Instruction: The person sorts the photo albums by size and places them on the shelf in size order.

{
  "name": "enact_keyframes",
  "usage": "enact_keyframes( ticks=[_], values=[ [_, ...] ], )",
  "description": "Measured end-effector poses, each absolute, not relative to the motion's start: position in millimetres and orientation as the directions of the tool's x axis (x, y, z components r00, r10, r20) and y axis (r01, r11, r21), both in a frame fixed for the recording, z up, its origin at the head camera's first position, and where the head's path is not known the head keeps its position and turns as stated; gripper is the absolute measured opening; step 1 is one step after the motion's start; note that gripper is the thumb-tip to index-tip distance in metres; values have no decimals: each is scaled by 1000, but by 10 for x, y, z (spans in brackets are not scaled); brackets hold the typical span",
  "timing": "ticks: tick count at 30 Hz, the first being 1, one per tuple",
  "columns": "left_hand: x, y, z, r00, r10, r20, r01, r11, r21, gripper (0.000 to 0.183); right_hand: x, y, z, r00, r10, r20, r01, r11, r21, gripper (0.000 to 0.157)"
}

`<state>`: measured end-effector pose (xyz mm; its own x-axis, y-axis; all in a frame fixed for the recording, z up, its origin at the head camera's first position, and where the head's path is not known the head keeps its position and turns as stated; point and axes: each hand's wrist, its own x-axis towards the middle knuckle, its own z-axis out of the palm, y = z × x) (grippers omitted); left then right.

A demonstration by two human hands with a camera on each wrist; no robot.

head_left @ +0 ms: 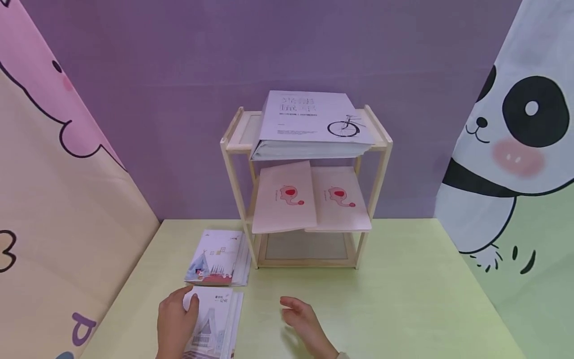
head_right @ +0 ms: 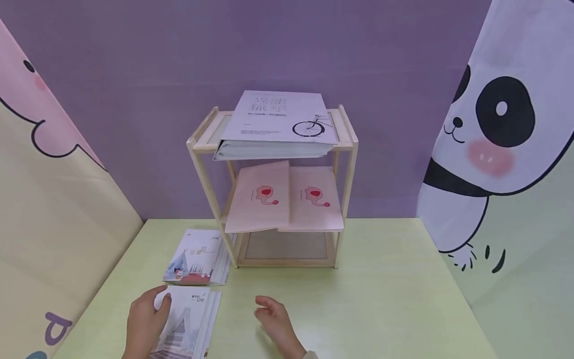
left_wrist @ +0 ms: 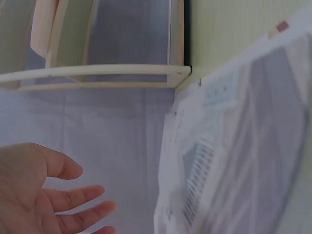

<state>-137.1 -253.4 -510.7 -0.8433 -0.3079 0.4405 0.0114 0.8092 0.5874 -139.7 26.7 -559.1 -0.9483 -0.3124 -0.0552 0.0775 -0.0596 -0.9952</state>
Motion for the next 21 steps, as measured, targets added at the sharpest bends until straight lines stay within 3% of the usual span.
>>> enact_keyframes(
  ticks=[5, 12, 21],
  values=[
    [-1310, -2652, -5166, -891, -396, 221, -190, 769, 610, 34, -1399, 107, -5670, -944, -309, -114, 130, -32, -991, 41],
    [-1308, -2843, -5371, -889, -426, 168, -263, 775, 575, 39, -1401, -110, -5665, -938, -317, -142, 154, -11, -988, 40],
    [-1319, -3007, -5480, -916, -400, -8, -341, 770, 540, 51, -1356, -269, -5694, -911, -349, -219, 226, 20, -974, 37]
  ],
)
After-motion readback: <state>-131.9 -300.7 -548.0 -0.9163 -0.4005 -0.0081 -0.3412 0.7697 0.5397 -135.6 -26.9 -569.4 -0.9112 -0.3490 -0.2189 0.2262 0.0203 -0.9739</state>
